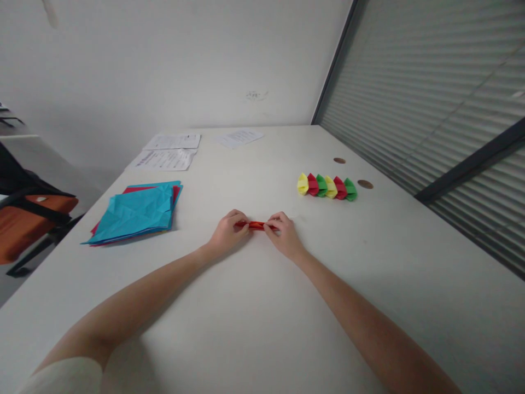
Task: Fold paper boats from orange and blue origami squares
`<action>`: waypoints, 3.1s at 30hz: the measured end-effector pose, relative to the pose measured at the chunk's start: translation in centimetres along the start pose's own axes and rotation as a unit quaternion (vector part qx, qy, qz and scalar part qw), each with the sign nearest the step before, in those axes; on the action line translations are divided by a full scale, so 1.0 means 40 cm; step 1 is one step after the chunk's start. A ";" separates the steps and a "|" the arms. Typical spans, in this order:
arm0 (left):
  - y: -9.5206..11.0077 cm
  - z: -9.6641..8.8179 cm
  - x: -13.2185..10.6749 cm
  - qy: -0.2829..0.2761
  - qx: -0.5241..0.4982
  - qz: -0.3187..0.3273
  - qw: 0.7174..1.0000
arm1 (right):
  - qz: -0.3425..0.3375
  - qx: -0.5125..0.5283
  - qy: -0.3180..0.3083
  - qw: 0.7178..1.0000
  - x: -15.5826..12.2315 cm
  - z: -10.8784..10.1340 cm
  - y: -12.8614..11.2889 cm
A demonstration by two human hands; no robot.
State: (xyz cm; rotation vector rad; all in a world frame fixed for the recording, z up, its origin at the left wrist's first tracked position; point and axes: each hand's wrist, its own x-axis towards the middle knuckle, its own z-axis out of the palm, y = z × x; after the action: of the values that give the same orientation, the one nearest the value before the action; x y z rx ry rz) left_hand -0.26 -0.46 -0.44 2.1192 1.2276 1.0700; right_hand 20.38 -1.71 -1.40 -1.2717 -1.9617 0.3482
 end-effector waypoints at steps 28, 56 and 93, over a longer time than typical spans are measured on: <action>0.004 0.004 -0.011 0.018 0.018 0.056 0.998 | -0.005 -0.067 -0.006 0.998 -0.001 -0.013 0.006; 0.002 0.005 -0.006 0.015 -0.038 0.071 0.997 | -0.009 -0.044 -0.010 0.999 -0.003 -0.007 0.013; 0.032 -0.029 0.010 -0.126 0.064 0.001 0.990 | -0.130 -0.099 -0.137 0.977 0.027 -0.067 -0.010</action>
State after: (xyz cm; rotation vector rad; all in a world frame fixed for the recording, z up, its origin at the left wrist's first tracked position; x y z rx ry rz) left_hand -0.46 -0.73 1.29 2.2702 1.1986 0.7137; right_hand 21.79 -1.42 1.13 -1.1125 -2.4168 0.2087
